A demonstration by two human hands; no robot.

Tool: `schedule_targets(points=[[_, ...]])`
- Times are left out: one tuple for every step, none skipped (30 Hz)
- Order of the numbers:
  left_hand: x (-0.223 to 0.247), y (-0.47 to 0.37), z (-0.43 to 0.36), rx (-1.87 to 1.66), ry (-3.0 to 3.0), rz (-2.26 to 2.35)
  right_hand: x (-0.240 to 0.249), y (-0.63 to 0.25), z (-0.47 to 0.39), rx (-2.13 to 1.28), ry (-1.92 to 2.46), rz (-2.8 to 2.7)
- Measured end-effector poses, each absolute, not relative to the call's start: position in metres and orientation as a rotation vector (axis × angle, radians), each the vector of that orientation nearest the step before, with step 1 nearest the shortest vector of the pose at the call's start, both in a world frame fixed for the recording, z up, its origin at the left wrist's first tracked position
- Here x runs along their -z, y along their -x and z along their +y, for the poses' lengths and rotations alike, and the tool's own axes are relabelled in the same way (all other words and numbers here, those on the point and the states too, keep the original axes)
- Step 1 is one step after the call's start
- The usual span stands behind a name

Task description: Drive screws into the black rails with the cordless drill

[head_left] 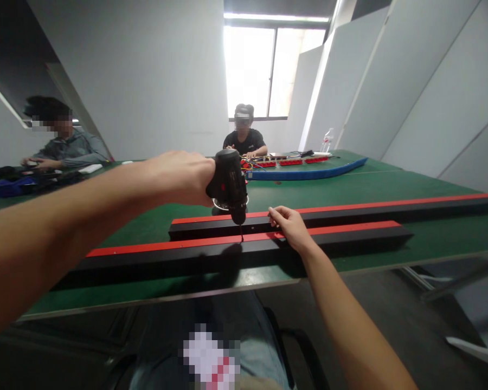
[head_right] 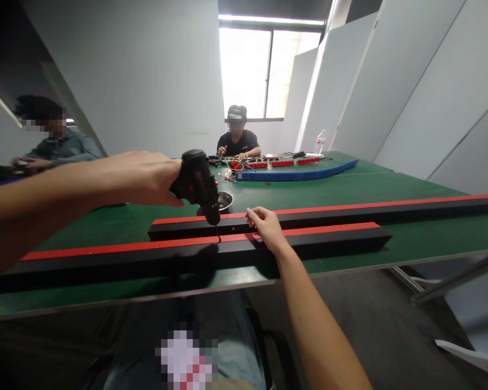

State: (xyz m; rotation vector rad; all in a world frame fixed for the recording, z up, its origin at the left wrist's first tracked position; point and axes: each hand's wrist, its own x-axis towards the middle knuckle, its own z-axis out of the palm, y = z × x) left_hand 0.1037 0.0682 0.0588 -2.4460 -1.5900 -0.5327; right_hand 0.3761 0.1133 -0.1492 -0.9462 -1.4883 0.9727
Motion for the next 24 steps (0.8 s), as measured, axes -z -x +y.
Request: schedule_targets(points=[[-0.054,-0.108,0.065,0.38,2.422,-1.571,0.149,-0.376,0.114,-0.975,0.947,-1.484],[-0.05,-0.113,0.063,0.266,2.369,-1.553,0.149,-0.376,0.114,-0.977,0.947,-1.48],[-0.048,-0.117,0.061,0.192,2.306,-1.535,0.149,-0.376,0.114,-0.979,0.948,-1.476],[-0.046,-0.12,0.06,0.168,2.255,-1.522,0.149,-0.376,0.115,-0.979,0.949,-1.474],[-0.045,-0.123,0.06,0.152,2.222,-1.514,0.149,-0.376,0.115,-0.979,0.951,-1.471],[-0.046,-0.125,0.06,0.138,2.205,-1.51,0.149,-0.376,0.115,-0.978,0.953,-1.468],[-0.046,-0.126,0.061,0.133,2.2,-1.51,0.149,-0.377,0.115,-0.977,0.957,-1.465],[-0.047,-0.127,0.062,0.133,2.203,-1.51,0.148,-0.377,0.114,-0.976,0.962,-1.463],[-0.048,-0.127,0.063,0.137,2.207,-1.51,0.148,-0.377,0.114,-0.974,0.967,-1.461],[-0.049,-0.128,0.064,0.141,2.21,-1.509,0.148,-0.377,0.114,-0.97,0.972,-1.458],[-0.049,-0.128,0.064,0.142,2.21,-1.508,0.148,-0.376,0.113,-0.964,0.976,-1.456],[-0.05,-0.128,0.064,0.141,2.207,-1.504,0.148,-0.374,0.113,-0.952,0.976,-1.452],[-0.05,-0.128,0.064,0.137,2.202,-1.497,0.148,-0.373,0.113,-0.936,0.971,-1.444],[-0.05,-0.128,0.064,0.133,2.197,-1.488,0.149,-0.371,0.112,-0.919,0.965,-1.437],[-0.049,-0.128,0.063,0.132,2.197,-1.476,0.148,-0.369,0.112,-0.898,0.961,-1.43],[-0.048,-0.128,0.062,0.136,2.197,-1.465,0.148,-0.369,0.112,-0.879,0.963,-1.427],[-0.048,-0.128,0.061,0.142,2.2,-1.456,0.147,-0.371,0.113,-0.862,0.972,-1.431],[-0.047,-0.128,0.06,0.153,2.202,-1.45,0.146,-0.375,0.113,-0.845,0.99,-1.448],[-0.046,-0.128,0.059,0.164,2.207,-1.447,0.145,-0.381,0.114,-0.82,1.02,-1.479],[-0.046,-0.127,0.059,0.175,2.21,-1.449,0.143,-0.391,0.114,-0.778,1.071,-1.52],[-0.046,-0.125,0.058,0.183,2.215,-1.452,0.142,-0.404,0.115,-0.718,1.143,-1.572],[-0.047,-0.123,0.057,0.18,2.231,-1.455,0.141,-0.419,0.115,-0.635,1.239,-1.628],[-0.048,-0.12,0.056,0.166,2.256,-1.461,0.141,-0.435,0.115,-0.529,1.362,-1.682],[-0.05,-0.115,0.056,0.139,2.29,-1.471,0.141,-0.451,0.115,-0.423,1.488,-1.735]])
